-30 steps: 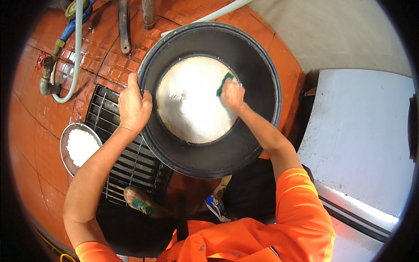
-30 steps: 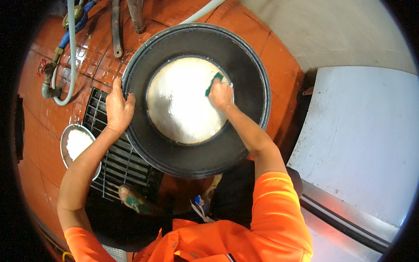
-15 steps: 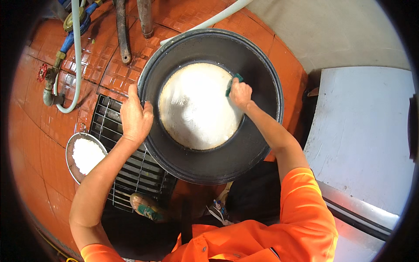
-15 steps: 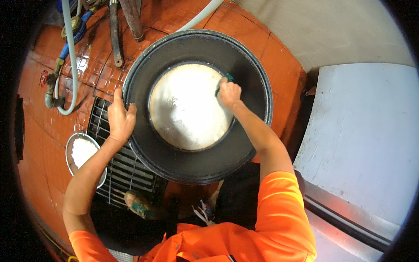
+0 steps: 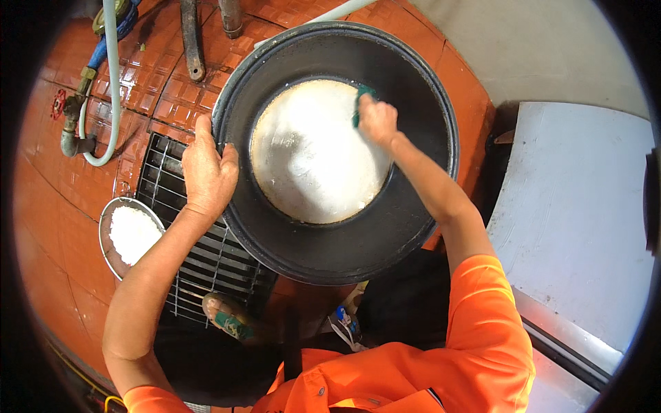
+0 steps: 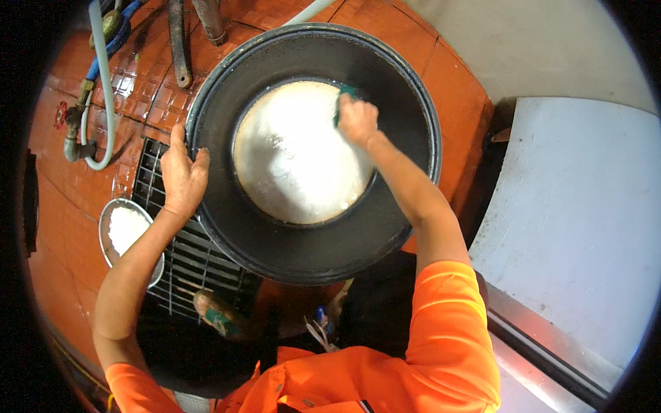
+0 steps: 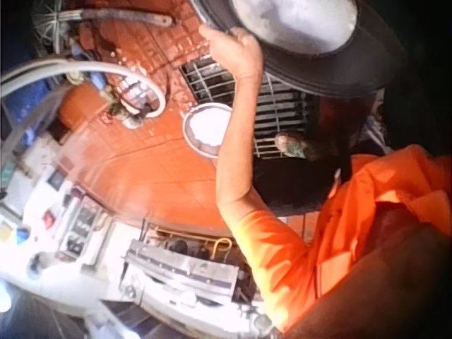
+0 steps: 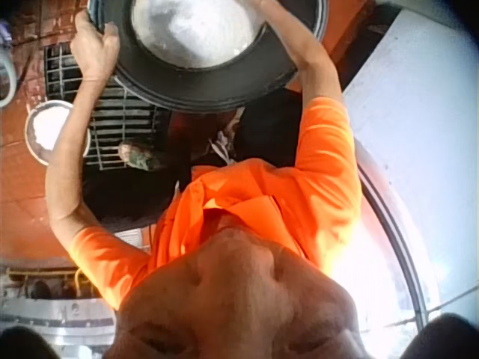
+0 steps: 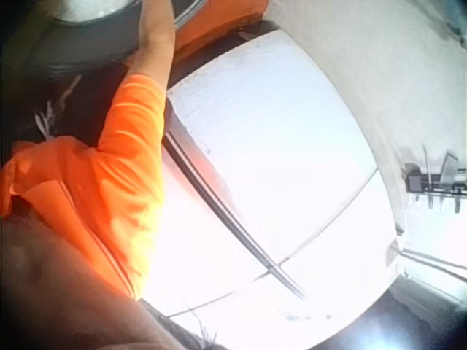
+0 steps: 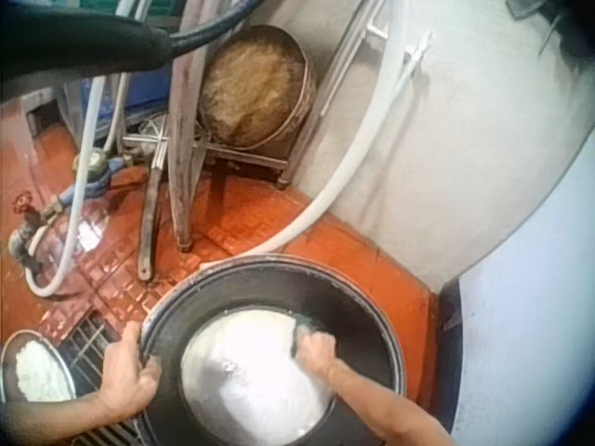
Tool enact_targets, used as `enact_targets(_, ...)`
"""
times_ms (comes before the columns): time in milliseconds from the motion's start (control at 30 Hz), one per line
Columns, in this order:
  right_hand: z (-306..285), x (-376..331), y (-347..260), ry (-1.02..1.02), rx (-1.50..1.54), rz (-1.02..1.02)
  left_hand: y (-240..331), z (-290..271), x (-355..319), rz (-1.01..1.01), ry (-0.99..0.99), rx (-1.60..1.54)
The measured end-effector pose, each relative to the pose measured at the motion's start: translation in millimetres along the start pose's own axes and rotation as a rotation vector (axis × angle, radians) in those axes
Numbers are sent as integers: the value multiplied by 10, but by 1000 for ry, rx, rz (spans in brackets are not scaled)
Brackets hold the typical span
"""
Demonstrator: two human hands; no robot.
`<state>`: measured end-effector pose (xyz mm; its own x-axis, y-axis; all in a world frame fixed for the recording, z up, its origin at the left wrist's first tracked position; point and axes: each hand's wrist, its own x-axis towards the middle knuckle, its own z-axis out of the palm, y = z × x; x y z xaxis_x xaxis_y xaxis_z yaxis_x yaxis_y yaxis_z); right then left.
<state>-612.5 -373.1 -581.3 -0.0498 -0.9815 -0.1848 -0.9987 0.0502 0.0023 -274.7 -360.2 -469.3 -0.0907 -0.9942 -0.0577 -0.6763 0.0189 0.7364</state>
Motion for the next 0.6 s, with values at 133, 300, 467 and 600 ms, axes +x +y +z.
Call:
enact_targets(133,-26,118,3,77,-32,74,-48,8,14,30,18,-1)
enact_targets(300,-53,-61,-486,24,-12,-322,-135,18,-12,57,63,14)
enact_targets(467,-57,-295,219,-99,-197,-107,-41,-3,-19,-11,43,-25)
enact_targets(600,6,-1055,-320,-523,133,-235,-14,18,-23,-15,41,-47)
